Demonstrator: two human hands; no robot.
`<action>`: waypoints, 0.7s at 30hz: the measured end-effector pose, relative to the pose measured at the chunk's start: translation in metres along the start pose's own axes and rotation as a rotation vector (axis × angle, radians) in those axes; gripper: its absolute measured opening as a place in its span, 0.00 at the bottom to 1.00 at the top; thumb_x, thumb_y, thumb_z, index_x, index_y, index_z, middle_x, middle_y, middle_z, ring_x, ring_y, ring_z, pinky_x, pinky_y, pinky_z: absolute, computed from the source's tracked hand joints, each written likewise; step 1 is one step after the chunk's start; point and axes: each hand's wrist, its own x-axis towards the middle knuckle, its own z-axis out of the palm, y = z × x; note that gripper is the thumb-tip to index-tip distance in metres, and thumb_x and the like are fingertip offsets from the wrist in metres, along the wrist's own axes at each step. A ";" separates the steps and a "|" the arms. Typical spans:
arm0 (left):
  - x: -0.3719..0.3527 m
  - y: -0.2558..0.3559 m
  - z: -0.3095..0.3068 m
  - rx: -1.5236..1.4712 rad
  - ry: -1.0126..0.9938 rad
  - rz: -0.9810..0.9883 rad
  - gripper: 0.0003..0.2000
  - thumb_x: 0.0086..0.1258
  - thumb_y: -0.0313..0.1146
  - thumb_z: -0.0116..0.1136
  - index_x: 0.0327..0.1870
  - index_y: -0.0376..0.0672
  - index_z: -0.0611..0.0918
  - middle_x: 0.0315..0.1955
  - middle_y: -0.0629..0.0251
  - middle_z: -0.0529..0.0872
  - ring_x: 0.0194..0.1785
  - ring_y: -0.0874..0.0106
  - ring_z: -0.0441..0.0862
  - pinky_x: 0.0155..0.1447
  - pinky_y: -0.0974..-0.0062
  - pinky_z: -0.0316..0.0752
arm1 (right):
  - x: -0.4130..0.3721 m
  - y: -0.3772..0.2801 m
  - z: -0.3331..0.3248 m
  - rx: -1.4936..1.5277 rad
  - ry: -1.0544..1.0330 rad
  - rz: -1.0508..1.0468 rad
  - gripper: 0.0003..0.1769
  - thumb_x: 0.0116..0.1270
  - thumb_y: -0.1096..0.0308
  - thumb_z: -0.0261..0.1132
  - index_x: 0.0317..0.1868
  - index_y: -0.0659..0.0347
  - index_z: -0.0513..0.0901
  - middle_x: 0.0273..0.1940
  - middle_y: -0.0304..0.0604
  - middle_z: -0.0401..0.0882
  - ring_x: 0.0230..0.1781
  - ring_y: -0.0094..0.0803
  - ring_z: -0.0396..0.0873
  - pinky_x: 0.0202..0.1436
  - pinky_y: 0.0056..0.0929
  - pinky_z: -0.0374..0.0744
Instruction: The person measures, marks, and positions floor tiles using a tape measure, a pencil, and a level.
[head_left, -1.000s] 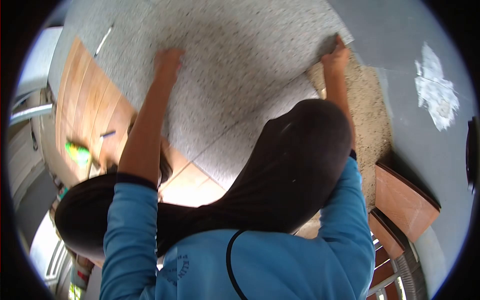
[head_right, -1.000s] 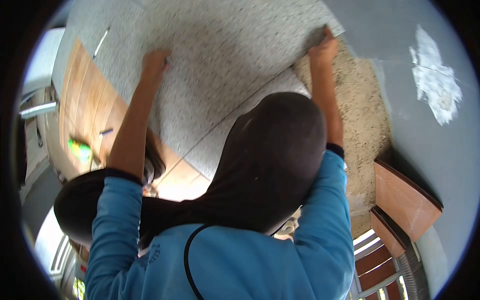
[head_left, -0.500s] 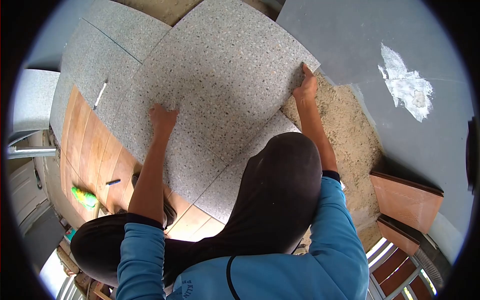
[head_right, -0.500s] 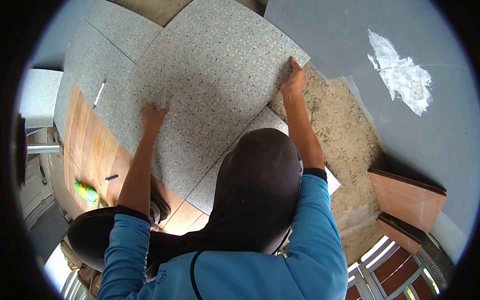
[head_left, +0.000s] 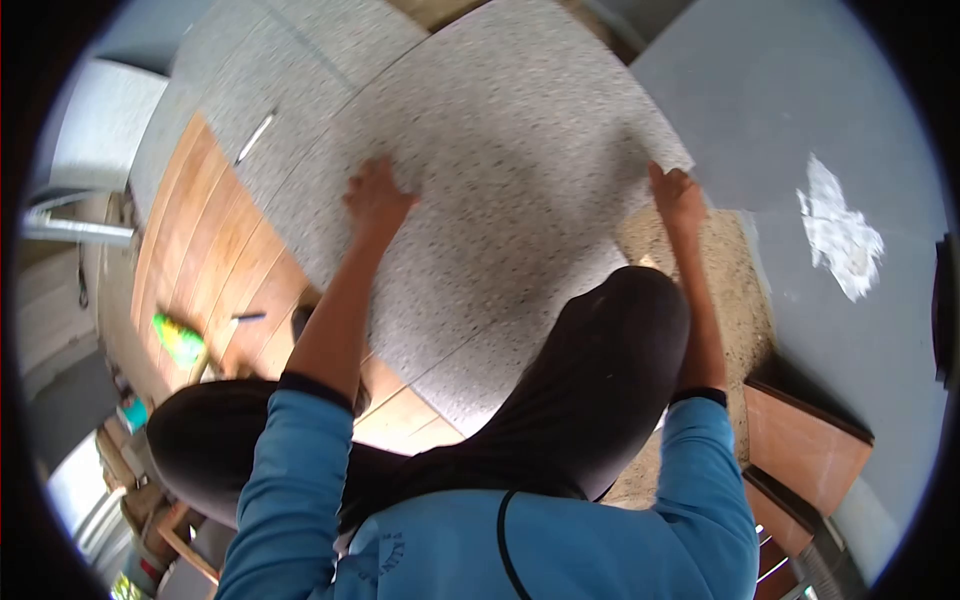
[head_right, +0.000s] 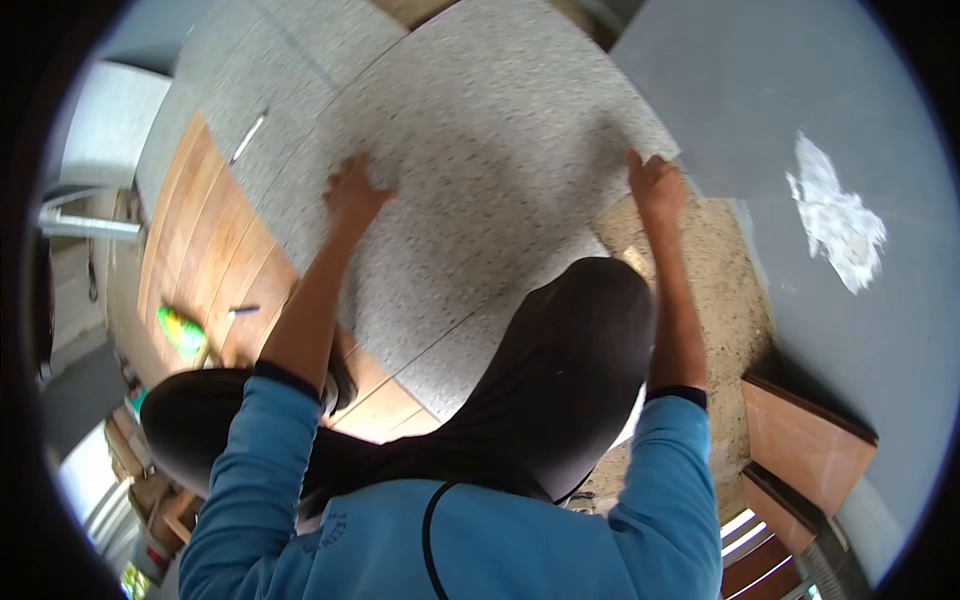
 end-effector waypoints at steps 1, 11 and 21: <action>-0.003 -0.002 -0.006 -0.015 -0.030 0.021 0.45 0.50 0.45 0.77 0.72 0.54 0.66 0.71 0.59 0.65 0.73 0.52 0.60 0.68 0.45 0.62 | 0.000 -0.014 -0.016 -0.112 -0.028 -0.066 0.29 0.64 0.39 0.62 0.38 0.60 0.86 0.41 0.56 0.85 0.45 0.56 0.84 0.46 0.49 0.81; -0.001 -0.010 -0.010 -0.054 0.017 0.104 0.41 0.50 0.44 0.76 0.68 0.50 0.70 0.65 0.55 0.70 0.71 0.49 0.62 0.67 0.41 0.61 | -0.057 -0.270 -0.037 -0.190 -0.552 -1.096 0.18 0.58 0.57 0.66 0.40 0.64 0.86 0.42 0.56 0.85 0.45 0.50 0.84 0.53 0.45 0.80; 0.013 -0.023 0.027 -0.098 0.167 0.148 0.33 0.58 0.45 0.66 0.66 0.47 0.71 0.63 0.54 0.71 0.69 0.49 0.62 0.64 0.36 0.57 | -0.096 -0.468 0.026 -0.154 -0.466 -1.187 0.16 0.60 0.63 0.60 0.42 0.65 0.85 0.44 0.57 0.85 0.48 0.50 0.84 0.53 0.47 0.81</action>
